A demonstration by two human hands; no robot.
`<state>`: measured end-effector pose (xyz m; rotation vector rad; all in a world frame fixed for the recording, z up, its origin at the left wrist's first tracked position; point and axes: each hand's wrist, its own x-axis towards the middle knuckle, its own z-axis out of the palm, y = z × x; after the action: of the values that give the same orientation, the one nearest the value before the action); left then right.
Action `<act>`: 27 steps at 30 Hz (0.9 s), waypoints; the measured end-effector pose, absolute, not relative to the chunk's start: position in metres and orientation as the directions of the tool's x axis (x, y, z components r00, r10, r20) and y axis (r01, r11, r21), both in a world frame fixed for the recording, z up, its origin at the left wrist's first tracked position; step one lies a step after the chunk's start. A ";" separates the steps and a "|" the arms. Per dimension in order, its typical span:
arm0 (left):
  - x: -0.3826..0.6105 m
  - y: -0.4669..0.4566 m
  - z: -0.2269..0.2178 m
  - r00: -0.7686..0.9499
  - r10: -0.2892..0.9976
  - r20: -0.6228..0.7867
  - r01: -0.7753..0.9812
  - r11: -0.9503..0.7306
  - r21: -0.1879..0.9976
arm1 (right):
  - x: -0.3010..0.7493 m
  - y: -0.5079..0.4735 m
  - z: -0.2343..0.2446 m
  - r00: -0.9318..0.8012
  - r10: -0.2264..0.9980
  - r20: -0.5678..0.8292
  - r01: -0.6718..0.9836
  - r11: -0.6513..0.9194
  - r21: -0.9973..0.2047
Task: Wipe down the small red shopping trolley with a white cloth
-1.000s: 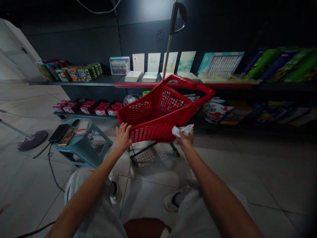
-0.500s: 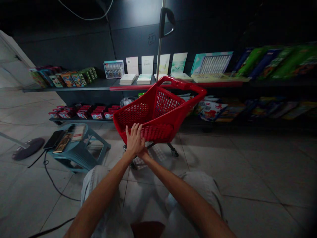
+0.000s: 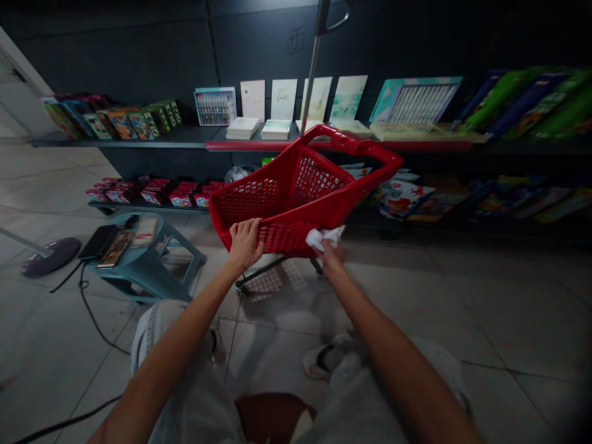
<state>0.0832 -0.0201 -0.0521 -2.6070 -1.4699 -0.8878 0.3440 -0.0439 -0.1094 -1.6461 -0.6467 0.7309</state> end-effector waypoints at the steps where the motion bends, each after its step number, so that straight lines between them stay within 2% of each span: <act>1: 0.080 -0.019 -0.052 0.386 0.783 0.488 0.791 -0.553 0.262 | 0.357 -0.042 -0.109 0.699 0.700 -0.147 -0.083 -0.125 -0.989; 4: 0.072 -0.016 -0.052 0.338 0.797 0.500 0.794 -0.527 0.303 | 0.385 -0.037 -0.100 0.762 0.593 -0.260 -0.389 0.098 -0.916; 6: 0.068 -0.013 -0.052 0.301 0.807 0.508 0.797 -0.505 0.331 | 0.392 -0.035 -0.089 0.796 0.554 -0.244 -0.395 0.169 -0.903; 8: 0.066 -0.012 -0.051 0.272 0.818 0.508 0.799 -0.486 0.355 | 0.391 -0.032 -0.074 0.854 0.514 -0.086 -0.211 0.191 -0.959; 10: 0.065 -0.012 -0.050 0.253 0.824 0.508 0.799 -0.473 0.370 | 0.384 -0.031 -0.057 0.865 0.462 0.193 0.124 0.177 -0.976; 11: 0.064 -0.012 -0.050 0.245 0.825 0.510 0.799 -0.470 0.375 | 0.379 -0.032 -0.048 0.829 0.443 0.341 0.306 0.149 -0.940; 13: 0.063 -0.013 -0.049 0.232 0.820 0.523 0.794 -0.470 0.385 | 0.365 -0.035 -0.031 0.686 0.452 0.570 0.604 0.084 -0.793; 15: 0.063 -0.014 -0.050 0.227 0.808 0.544 0.780 -0.485 0.395 | 0.346 -0.039 -0.018 0.487 0.529 0.695 0.781 0.093 -0.618; 18: 0.060 -0.014 -0.051 0.238 0.795 0.558 0.765 -0.507 0.396 | 0.316 -0.043 -0.010 0.159 0.654 0.740 0.878 0.249 -0.409; 20: 0.057 -0.014 -0.052 0.252 0.795 0.551 0.772 -0.509 0.381 | 0.299 -0.042 -0.010 0.031 0.694 0.719 0.885 0.316 -0.343; 27: 0.036 -0.001 -0.057 0.265 0.786 0.559 0.782 -0.514 0.352 | 0.278 -0.042 -0.005 -0.065 0.749 0.660 0.900 0.329 -0.285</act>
<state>0.0355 -0.0014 -0.0570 -2.5029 -1.5509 -1.1108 0.2781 -0.0421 -0.0055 -1.4588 -1.8482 -0.2569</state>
